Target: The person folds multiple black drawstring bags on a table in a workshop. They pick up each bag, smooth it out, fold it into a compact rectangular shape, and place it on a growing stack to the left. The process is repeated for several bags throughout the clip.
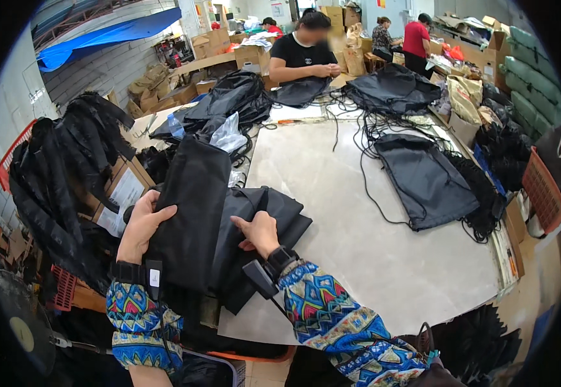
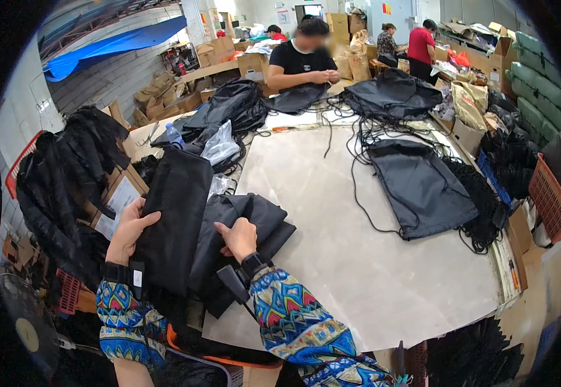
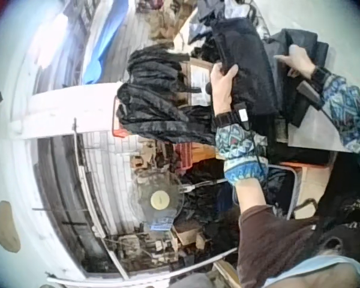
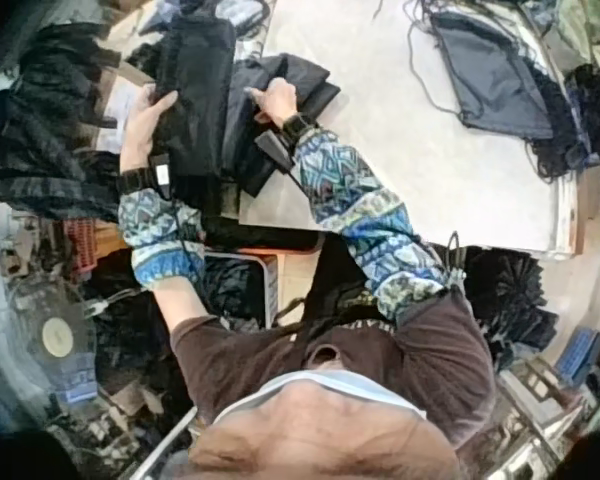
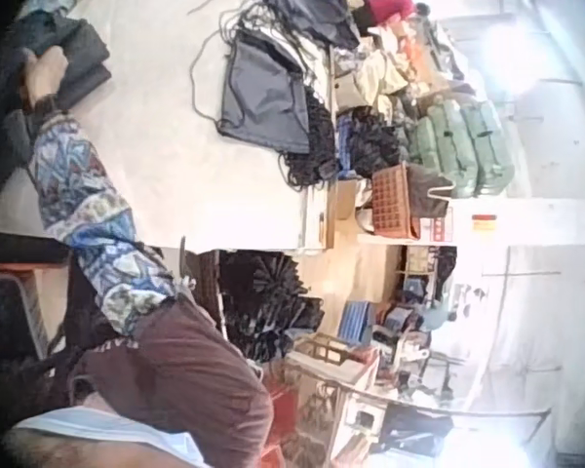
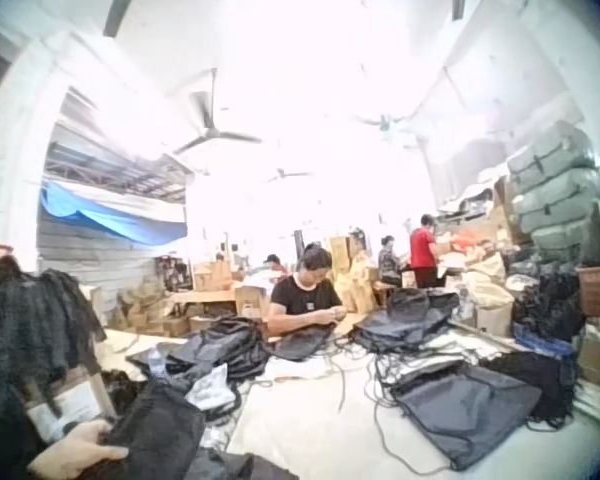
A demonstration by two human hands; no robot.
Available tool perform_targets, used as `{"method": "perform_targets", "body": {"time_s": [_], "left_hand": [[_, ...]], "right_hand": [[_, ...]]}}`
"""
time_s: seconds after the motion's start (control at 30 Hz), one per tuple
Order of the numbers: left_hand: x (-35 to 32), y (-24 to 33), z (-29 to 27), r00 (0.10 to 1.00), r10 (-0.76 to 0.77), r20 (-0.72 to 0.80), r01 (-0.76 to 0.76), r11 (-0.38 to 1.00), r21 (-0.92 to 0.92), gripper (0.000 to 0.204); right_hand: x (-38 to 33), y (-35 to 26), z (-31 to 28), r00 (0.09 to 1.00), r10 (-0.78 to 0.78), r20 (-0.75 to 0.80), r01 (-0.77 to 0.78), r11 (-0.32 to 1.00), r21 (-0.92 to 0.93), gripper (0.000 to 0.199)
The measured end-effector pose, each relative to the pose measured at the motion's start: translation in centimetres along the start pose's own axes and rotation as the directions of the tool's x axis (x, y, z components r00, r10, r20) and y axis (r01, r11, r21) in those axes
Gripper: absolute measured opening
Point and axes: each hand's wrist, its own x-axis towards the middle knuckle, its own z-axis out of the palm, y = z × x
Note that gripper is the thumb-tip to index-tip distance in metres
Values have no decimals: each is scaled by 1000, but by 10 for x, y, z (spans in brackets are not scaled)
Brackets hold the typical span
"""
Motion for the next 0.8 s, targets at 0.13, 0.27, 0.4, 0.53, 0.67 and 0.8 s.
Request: {"method": "perform_targets", "body": {"time_s": [0.13, 0.27, 0.4, 0.53, 0.67, 0.8], "left_hand": [[7, -8, 10, 997, 19, 73, -19, 1000, 9, 26], [13, -17, 12, 990, 52, 132, -45, 997, -59, 26], [26, -6, 39, 973, 32, 229, -27, 999, -25, 29], [72, -63, 56, 959, 86, 270, -172, 934, 313, 44], [75, -75, 82, 931, -120, 344, 1, 945, 327, 54], [76, -83, 90, 896, -257, 362, 155, 945, 287, 53]], "right_hand": [[17, 16, 4, 983, 180, 40, -183, 979, 89, 23], [-8, 20, 9, 999, 43, -18, -35, 948, 317, 16], [-47, 26, -12, 983, 42, -176, 49, 875, 482, 14], [-52, 38, -17, 988, 83, -130, 4, 827, 562, 21], [-72, 54, -33, 978, 189, -85, -101, 794, 599, 46], [-96, 62, -50, 929, 346, 131, -341, 661, 668, 57]]}}
